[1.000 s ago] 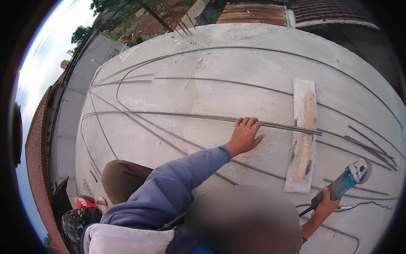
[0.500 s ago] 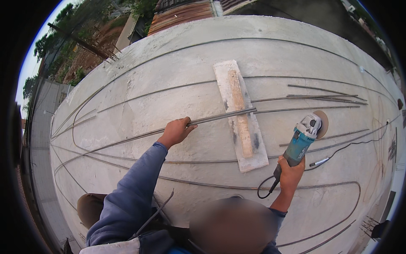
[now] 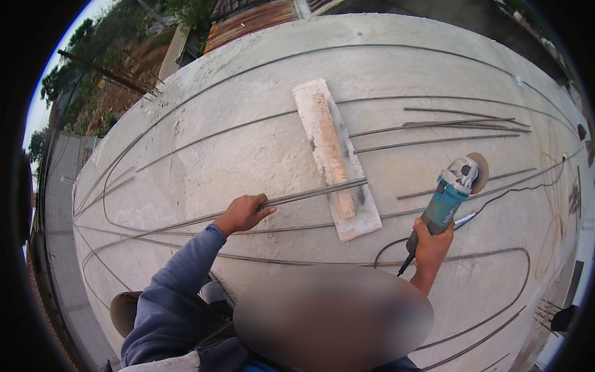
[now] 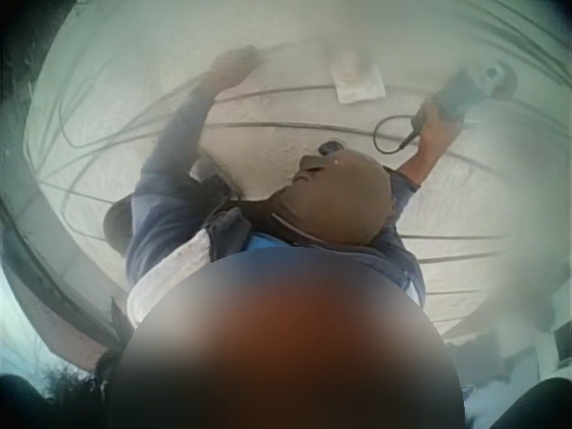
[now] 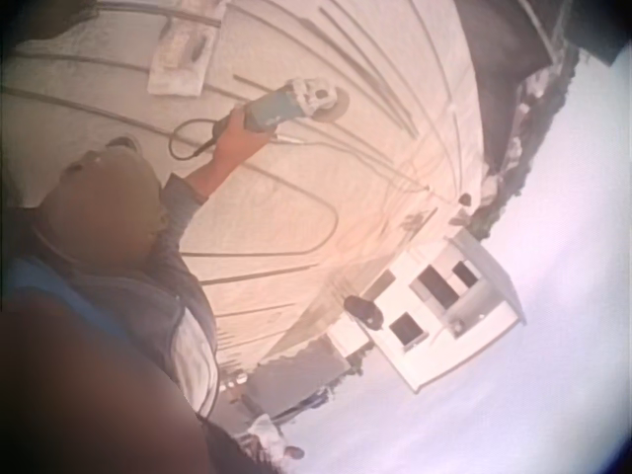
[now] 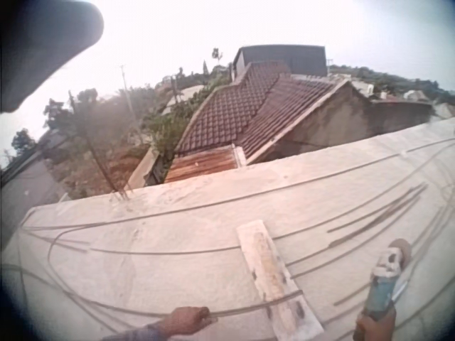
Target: The person measures and marks metal rods with a marker, then uses an angle grinder to cut them to size on a rooftop. The person handles the rods and grinder repeatedly to produce cut pieces.
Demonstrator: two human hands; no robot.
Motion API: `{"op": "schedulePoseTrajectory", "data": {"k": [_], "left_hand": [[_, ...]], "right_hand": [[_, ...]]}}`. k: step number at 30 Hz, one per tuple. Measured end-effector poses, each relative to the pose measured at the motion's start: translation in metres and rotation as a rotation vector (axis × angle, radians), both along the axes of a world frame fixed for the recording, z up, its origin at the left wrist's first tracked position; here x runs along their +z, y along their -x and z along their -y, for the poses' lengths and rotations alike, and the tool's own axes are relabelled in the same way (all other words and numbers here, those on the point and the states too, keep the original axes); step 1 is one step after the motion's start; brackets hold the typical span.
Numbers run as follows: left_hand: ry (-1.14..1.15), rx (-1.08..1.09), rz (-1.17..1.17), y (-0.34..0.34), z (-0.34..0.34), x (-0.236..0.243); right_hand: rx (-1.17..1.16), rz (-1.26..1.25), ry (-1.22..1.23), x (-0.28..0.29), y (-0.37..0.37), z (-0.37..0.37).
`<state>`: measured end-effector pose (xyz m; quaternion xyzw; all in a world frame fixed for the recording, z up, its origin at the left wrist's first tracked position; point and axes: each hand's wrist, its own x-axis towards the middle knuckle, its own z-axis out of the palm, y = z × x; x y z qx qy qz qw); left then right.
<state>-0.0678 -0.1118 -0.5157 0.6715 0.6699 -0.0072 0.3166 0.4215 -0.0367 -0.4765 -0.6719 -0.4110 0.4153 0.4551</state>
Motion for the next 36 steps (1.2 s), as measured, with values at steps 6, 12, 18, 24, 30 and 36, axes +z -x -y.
{"op": "schedulePoseTrajectory", "data": {"k": [6, 12, 18, 24, 30, 36], "left_hand": [[-0.256, 0.2, -0.23, 0.063, -0.117, 0.003], [-0.812, 0.591, -0.649, 0.115, -0.193, -0.021], [-0.127, 0.396, -0.082, -0.105, -0.205, 0.0], [-0.111, 0.58, 0.072, -0.163, -0.184, -0.032], [0.063, 0.388, 0.271, -0.074, -0.149, 0.07], [0.075, 0.143, 0.042, 0.036, 0.005, 0.152]], "right_hand": [[0.002, 0.019, 0.027, 0.01, -0.003, 0.007], [0.029, 0.056, -0.049, 0.002, 0.006, 0.008], [-0.044, 0.036, 0.053, -0.003, -0.016, 0.009], [0.021, 0.062, 0.034, -0.012, -0.004, 0.004], [0.039, 0.062, -0.022, -0.005, -0.002, 0.006], [0.091, 0.137, -0.072, 0.012, 0.009, 0.015]]}}
